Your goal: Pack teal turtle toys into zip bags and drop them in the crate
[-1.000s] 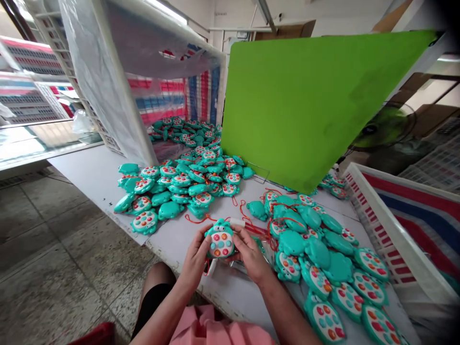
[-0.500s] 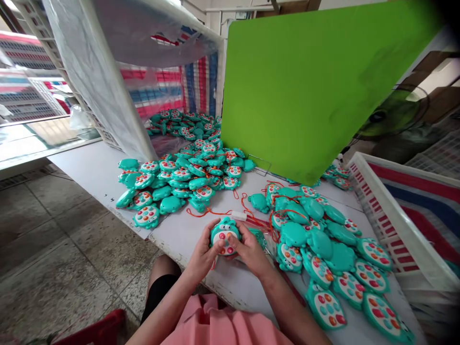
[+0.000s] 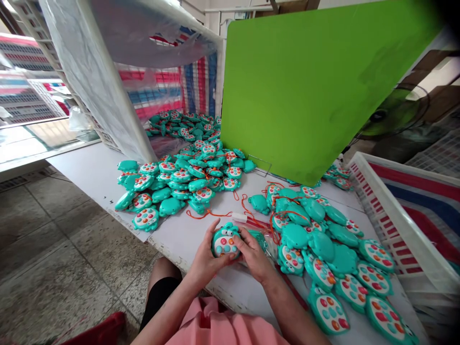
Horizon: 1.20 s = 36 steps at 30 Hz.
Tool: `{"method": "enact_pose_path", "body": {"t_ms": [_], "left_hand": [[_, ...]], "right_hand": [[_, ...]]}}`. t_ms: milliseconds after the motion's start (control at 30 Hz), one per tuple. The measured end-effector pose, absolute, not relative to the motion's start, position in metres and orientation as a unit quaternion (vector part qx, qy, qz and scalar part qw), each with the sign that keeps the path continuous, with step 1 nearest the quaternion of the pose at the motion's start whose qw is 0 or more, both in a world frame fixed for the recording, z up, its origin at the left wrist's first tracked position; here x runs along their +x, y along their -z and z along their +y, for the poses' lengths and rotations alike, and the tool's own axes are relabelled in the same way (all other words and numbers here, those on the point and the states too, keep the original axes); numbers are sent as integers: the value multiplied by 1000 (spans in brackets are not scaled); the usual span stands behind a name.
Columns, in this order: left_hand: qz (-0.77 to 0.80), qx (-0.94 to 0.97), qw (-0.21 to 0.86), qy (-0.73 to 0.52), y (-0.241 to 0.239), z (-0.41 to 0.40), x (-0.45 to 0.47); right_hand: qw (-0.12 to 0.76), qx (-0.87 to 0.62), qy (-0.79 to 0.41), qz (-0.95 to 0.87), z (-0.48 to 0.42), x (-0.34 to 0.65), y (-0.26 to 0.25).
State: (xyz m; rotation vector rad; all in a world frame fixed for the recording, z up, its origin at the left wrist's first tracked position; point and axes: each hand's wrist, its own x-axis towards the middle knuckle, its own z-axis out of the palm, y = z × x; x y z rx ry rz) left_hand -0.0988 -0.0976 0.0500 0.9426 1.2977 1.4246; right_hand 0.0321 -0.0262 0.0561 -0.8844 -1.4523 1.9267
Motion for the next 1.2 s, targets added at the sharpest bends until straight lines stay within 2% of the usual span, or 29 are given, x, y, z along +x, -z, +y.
{"method": "enact_pose_path", "body": {"t_ms": [67,133,233,333,467,567,700,867,1033,1200], "left_hand": [[533,423,445,-582,-48,-93,-108],[578,473,336,-573,-45,-88,-132],[710,479,72,-512,-37,-85,-190],[815,405,-88,-406,-26,-88,-248],[905,319,-63,-274,-11,-94,-287],[911,327,-50,-245,-2,-95,-296],[902,359,-58,-233,3,-98,-305],[877,355,-36,-322,0,-113,-304],[830,274,21,-485,1,-124,-285],[743,200,112,-629,-7,-125,-277]], "right_hand": [[318,-350,-676,-565,-14,41,-56],[385,-405,-571,-601,7,60,-60],[494,-498,-292,-651,52,105,-72],[507,-530,-47,-678,96,155,-80],[419,-553,70,-717,132,198,-71],[382,-549,103,-736,137,201,-59],[419,-516,88,-742,120,175,-59],[461,-431,-75,-772,74,119,-66],[409,-345,-290,-794,27,66,-60],[350,-277,-396,-803,-3,37,-59]]}}
